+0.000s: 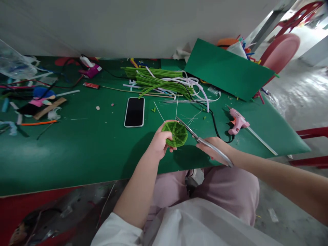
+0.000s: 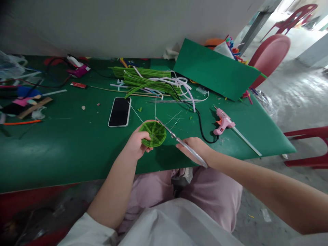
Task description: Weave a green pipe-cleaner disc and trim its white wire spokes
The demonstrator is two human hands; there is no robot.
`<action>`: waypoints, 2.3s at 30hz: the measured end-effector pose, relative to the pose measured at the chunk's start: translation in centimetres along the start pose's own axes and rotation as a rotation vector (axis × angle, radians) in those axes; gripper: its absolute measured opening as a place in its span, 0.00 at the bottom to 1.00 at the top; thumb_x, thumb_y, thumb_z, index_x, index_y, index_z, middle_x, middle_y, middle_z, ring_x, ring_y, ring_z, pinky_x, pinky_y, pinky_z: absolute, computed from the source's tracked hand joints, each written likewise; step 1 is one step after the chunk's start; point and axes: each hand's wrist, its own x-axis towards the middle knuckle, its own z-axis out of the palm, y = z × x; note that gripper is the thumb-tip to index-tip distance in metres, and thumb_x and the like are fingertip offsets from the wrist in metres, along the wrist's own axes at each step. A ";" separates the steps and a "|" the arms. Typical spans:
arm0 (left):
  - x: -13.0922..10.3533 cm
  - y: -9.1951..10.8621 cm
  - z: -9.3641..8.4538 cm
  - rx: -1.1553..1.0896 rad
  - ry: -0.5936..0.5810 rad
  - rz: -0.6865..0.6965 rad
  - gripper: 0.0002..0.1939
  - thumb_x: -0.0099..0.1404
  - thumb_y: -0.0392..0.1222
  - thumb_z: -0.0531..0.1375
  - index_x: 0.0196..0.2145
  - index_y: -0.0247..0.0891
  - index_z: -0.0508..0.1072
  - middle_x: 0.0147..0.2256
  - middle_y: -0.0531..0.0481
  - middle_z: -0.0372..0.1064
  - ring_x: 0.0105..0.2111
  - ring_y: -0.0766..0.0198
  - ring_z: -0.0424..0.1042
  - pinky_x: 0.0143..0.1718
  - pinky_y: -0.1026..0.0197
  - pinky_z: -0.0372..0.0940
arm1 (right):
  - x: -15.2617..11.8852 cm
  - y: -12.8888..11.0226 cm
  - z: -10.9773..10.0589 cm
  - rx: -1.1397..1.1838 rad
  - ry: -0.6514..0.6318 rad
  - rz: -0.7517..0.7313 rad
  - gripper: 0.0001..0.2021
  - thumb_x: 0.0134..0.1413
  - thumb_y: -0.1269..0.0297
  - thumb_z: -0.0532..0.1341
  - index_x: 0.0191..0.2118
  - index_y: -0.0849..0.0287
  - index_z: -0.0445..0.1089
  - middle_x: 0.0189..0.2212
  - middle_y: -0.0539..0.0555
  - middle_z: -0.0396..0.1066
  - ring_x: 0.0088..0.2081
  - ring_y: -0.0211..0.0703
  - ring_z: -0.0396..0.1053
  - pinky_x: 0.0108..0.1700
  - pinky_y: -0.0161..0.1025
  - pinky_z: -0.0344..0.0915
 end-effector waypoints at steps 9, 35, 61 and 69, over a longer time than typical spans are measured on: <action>1.0 -0.6 -0.8 -0.034 0.050 -0.058 0.31 0.40 0.30 0.51 0.46 0.36 0.63 0.17 0.57 0.61 0.09 0.68 0.61 0.06 0.69 0.50 | 1.1 0.3 0.7 -0.047 0.065 0.006 0.20 0.53 0.51 0.49 0.17 0.57 0.60 0.15 0.52 0.61 0.19 0.37 0.59 0.22 0.34 0.48; 0.6 -2.5 1.0 -0.330 0.308 0.193 0.18 0.48 0.36 0.63 0.38 0.36 0.65 0.29 0.52 0.68 0.23 0.66 0.71 0.18 0.67 0.63 | 1.0 0.5 3.3 0.350 0.168 -0.030 0.20 0.47 0.44 0.53 0.22 0.58 0.60 0.14 0.45 0.53 0.17 0.33 0.53 0.18 0.31 0.49; 1.0 -1.2 -1.9 -0.165 0.367 0.311 0.18 0.47 0.35 0.61 0.38 0.39 0.65 0.27 0.56 0.63 0.15 0.74 0.61 0.10 0.69 0.51 | -1.7 2.0 4.6 0.973 0.196 -0.122 0.25 0.47 0.44 0.56 0.45 0.57 0.62 0.25 0.48 0.59 0.26 0.37 0.59 0.34 0.37 0.61; -1.7 -1.3 0.4 -0.082 0.368 0.383 0.22 0.51 0.36 0.57 0.46 0.46 0.64 0.31 0.53 0.65 0.13 0.73 0.61 0.07 0.69 0.54 | -4.7 1.1 6.4 0.771 0.158 -0.144 0.22 0.47 0.48 0.57 0.46 0.56 0.61 0.31 0.51 0.61 0.32 0.41 0.58 0.33 0.35 0.58</action>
